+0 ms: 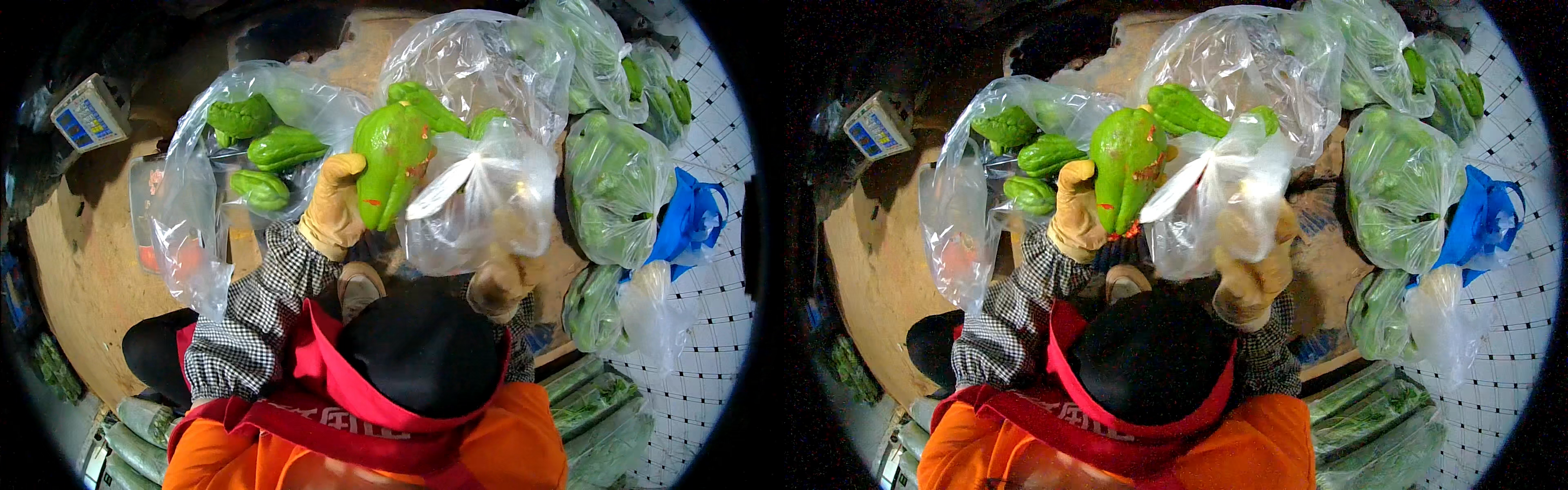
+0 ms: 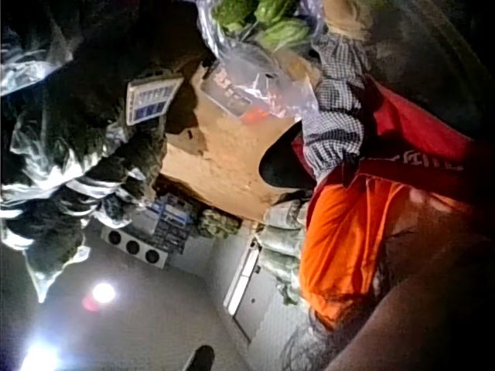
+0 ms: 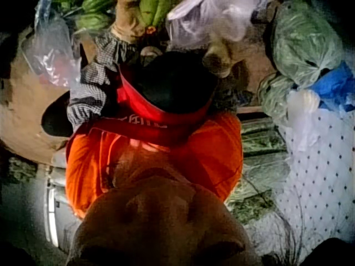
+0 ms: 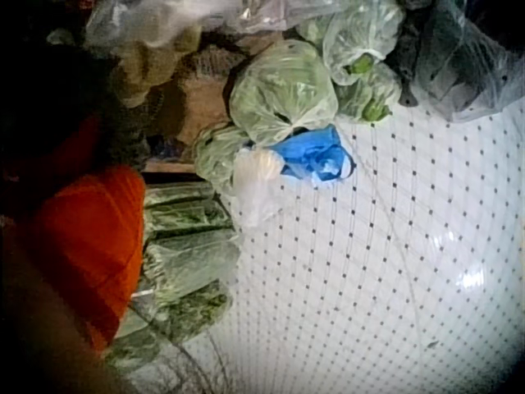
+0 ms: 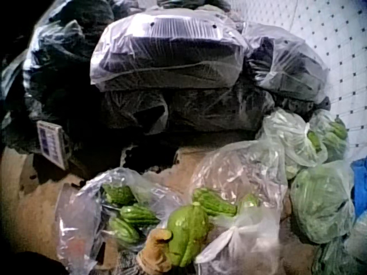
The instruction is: The person sorts through green chayote vegetables by hand, removing them from large bags and placing them into smaller clear plastic bags before weighing the bags on a scale and tying them shut.
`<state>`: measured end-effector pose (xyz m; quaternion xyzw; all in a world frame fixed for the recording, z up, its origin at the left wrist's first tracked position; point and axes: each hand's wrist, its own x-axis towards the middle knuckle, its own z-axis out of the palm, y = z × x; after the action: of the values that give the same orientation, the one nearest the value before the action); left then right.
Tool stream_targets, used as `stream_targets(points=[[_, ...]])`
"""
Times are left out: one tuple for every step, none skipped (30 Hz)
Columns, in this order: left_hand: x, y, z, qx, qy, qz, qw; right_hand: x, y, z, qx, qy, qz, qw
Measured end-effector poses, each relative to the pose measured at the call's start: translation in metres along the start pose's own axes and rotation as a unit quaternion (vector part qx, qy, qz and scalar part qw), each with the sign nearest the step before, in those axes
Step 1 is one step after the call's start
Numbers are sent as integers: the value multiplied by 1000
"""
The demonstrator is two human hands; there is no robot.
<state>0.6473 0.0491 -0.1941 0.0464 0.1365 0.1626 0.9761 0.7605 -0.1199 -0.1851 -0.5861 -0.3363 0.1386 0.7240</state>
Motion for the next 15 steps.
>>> stream_targets(points=[[3,-3,4,-27,-9,6,1000,9,-11,8,22,-22,39,999],[8,-6,3,-29,21,23,999,11,-23,20,122,-23,196,973],[12,-9,3,-28,50,44,997,14,-22,30,40,-99,151,983],[19,-15,6,-33,76,50,995,19,-25,35,-51,-156,94,982],[23,-21,12,-54,80,13,995,26,-20,43,-230,-225,-36,946],[15,-24,4,115,48,101,987,32,-9,55,-362,-253,-187,877],[9,-28,-19,312,36,144,938,33,-3,71,-408,-244,-209,854],[5,-34,-42,493,43,189,848,35,7,76,-453,-251,-171,838],[3,-35,-66,686,71,185,700,38,20,81,-426,-194,-184,864],[12,-34,-44,397,104,88,907,44,30,76,-402,-174,-165,883],[20,-32,-21,37,197,45,979,51,38,71,-378,-154,-147,901],[18,-29,-20,96,195,50,975,57,42,73,-311,-137,-123,932],[14,-28,-15,153,191,51,968,64,60,68,-273,-152,-129,941],[5,-24,-7,130,162,3,978,65,75,59,-73,-95,29,992],[-4,-18,2,100,130,-48,985,65,84,45,126,-28,184,974]])
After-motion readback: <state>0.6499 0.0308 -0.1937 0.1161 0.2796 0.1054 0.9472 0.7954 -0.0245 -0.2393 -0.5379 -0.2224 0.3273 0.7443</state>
